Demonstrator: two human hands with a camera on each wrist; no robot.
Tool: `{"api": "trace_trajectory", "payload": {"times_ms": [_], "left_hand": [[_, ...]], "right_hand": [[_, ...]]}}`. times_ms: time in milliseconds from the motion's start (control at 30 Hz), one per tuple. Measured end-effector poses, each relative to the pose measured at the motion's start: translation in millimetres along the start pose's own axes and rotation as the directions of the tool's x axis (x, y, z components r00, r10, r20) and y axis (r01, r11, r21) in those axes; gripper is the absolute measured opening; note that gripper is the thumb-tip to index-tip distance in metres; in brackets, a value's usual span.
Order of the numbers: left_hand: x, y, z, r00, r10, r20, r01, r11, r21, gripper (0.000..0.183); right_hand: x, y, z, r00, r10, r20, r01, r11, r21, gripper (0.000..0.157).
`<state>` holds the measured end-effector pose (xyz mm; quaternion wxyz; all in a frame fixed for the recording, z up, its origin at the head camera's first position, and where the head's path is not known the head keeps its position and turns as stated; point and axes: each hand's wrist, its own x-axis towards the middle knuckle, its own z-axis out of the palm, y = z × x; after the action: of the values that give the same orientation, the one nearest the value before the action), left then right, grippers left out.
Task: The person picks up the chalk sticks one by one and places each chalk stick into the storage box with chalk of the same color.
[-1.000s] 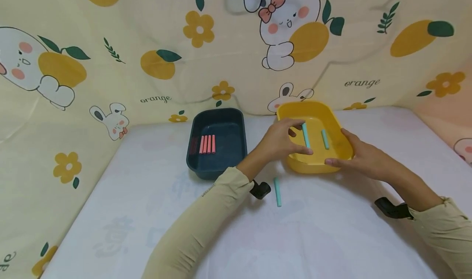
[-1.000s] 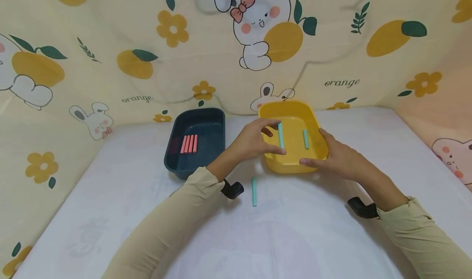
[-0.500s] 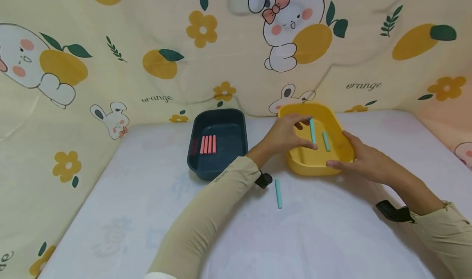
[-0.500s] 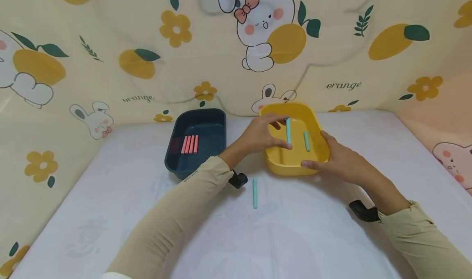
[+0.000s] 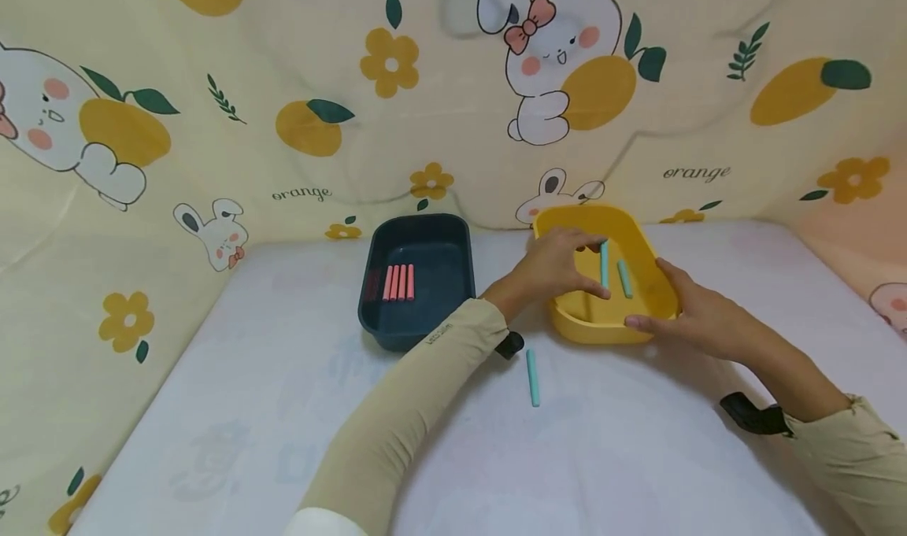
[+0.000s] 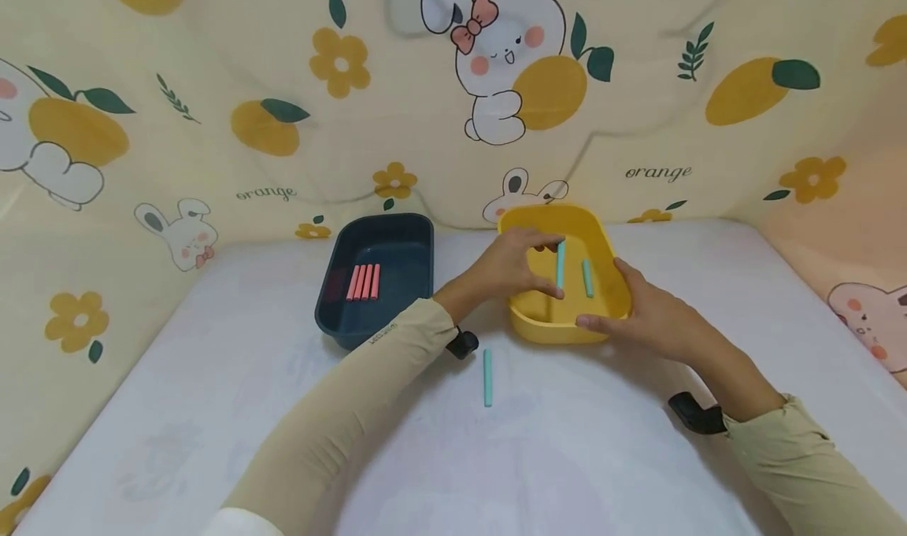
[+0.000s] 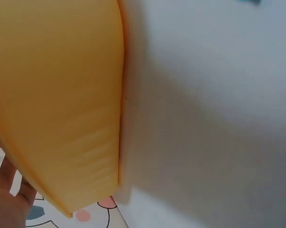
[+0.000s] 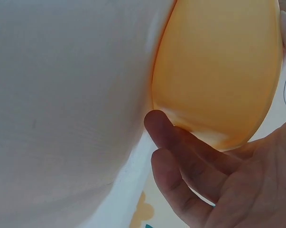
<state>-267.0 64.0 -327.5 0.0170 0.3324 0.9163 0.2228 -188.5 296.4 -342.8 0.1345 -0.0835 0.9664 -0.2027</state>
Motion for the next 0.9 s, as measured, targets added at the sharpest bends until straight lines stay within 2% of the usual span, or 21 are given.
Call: {"api": "trace_trajectory", "payload": {"times_ms": [100, 200, 300, 367, 467, 567, 633, 733, 833, 900], "left_hand": [[9.0, -1.3, -1.6, 0.998, 0.053, 0.047, -0.054, 0.998, 0.028, 0.086], [18.1, 0.4, -2.0, 0.986, 0.095, 0.139, -0.109, 0.989, 0.099, 0.084], [27.3, 2.9, -1.5, 0.967, 0.091, 0.239, -0.135, 0.975, 0.174, 0.082], [33.0, 4.2, -1.3, 0.958, 0.065, 0.28, -0.121, 0.975, 0.187, 0.079], [41.3, 4.8, 2.3, 0.957, 0.047, 0.287, -0.085, 0.989, 0.121, 0.072], [48.4, 5.8, 7.8, 0.965, 0.047, 0.258, -0.053, 0.999, 0.013, 0.061], [51.5, 6.4, 11.6, 0.971, 0.017, 0.237, -0.007, 0.999, -0.045, 0.061], [53.6, 6.3, 17.0, 0.973, -0.074, 0.218, 0.088, 0.995, -0.054, 0.066], [53.5, 6.2, 21.4, 0.962, -0.17, 0.215, 0.177, 0.984, -0.014, 0.071], [52.0, 6.3, 24.5, 0.954, -0.206, 0.218, 0.204, 0.978, 0.03, 0.071]], "right_hand": [[0, -1, -3.1, 1.0, -0.006, -0.006, 0.006, 1.0, 0.004, 0.116], [-1, 1, -2.6, 1.0, -0.01, -0.003, 0.011, 1.0, 0.015, 0.114], [-2, 2, -0.7, 1.0, -0.013, 0.001, 0.013, 1.0, 0.019, 0.113], [-1, 2, 0.1, 1.0, -0.015, 0.001, 0.015, 1.0, 0.014, 0.113], [-1, 2, 1.2, 1.0, -0.022, -0.005, 0.022, 1.0, 0.015, 0.113], [-1, 2, 1.1, 0.999, -0.03, -0.012, 0.03, 1.0, 0.007, 0.112], [-1, 1, 0.6, 1.0, -0.028, -0.014, 0.028, 1.0, 0.004, 0.112], [-1, 0, -0.1, 1.0, -0.023, -0.011, 0.023, 1.0, 0.005, 0.113], [0, 1, 0.5, 1.0, -0.02, -0.011, 0.02, 1.0, 0.011, 0.113], [0, 1, 1.6, 1.0, -0.019, -0.011, 0.019, 1.0, 0.013, 0.114]]}}
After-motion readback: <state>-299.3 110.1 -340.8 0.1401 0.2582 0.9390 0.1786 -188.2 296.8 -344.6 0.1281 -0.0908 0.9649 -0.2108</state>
